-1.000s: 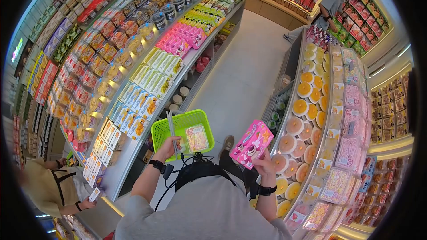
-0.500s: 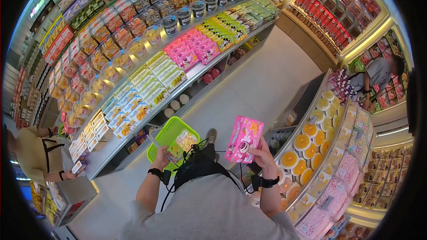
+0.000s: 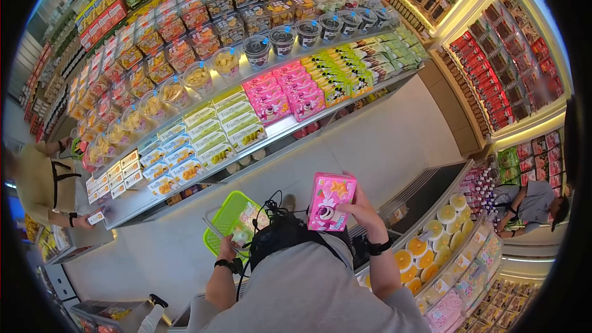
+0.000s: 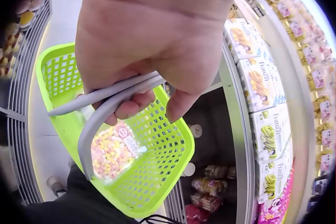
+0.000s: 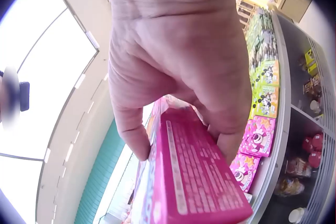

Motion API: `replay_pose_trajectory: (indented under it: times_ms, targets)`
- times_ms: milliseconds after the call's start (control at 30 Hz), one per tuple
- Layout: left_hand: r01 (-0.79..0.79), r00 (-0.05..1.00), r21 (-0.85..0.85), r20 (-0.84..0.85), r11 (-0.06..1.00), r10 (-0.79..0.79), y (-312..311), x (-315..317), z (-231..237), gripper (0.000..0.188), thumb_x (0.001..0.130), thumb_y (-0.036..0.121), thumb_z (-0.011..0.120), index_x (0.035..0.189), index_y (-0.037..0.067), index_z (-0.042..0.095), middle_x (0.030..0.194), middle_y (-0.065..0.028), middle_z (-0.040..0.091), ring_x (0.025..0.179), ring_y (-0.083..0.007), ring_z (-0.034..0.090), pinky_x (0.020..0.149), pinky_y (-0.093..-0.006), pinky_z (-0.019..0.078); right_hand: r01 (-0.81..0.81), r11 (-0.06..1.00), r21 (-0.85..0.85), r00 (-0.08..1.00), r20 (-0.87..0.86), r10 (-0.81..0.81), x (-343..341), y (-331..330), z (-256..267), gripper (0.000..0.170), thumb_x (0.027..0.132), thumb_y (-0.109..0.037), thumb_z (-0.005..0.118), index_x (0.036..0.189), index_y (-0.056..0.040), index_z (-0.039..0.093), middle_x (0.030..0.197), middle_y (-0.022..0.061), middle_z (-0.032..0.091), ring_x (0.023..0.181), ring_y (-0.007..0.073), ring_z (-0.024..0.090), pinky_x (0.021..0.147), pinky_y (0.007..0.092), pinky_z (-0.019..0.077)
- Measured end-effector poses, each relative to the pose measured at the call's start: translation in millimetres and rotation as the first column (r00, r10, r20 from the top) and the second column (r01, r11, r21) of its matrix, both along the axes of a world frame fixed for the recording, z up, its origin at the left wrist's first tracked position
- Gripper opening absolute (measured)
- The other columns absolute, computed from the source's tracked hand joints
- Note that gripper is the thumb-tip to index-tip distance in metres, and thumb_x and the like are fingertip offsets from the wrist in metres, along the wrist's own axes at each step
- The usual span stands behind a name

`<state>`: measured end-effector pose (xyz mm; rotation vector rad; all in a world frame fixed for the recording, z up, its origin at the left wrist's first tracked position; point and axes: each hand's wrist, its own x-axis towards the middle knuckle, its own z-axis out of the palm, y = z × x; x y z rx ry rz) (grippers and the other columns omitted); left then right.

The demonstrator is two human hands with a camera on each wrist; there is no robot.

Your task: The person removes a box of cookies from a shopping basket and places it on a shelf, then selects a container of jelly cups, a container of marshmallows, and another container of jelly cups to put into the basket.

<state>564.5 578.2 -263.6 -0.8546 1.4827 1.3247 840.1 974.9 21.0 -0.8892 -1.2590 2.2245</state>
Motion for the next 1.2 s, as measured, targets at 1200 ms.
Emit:
replay_pose_trajectory:
  times_ms: [1200]
  targets:
    - [-0.572, 0.82, 0.062, 0.062, 0.818, 0.569, 33.6, 229.6, -76.9, 0.05, 0.09, 0.04, 0.053, 0.108, -0.007, 0.059, 0.098, -0.0219, 0.067, 0.084, -0.036, 0.066, 0.085, -0.0424, 0.0557, -0.814, 0.581, -0.006, 0.555, 0.288, 0.78, -34.9, 347.1, -74.9, 0.078, 0.075, -0.009, 0.08, 0.141, -0.0031, 0.037, 0.129, 0.0066, 0.053, 0.113, 0.0128, 0.052, 0.099, 0.0287, 0.043]
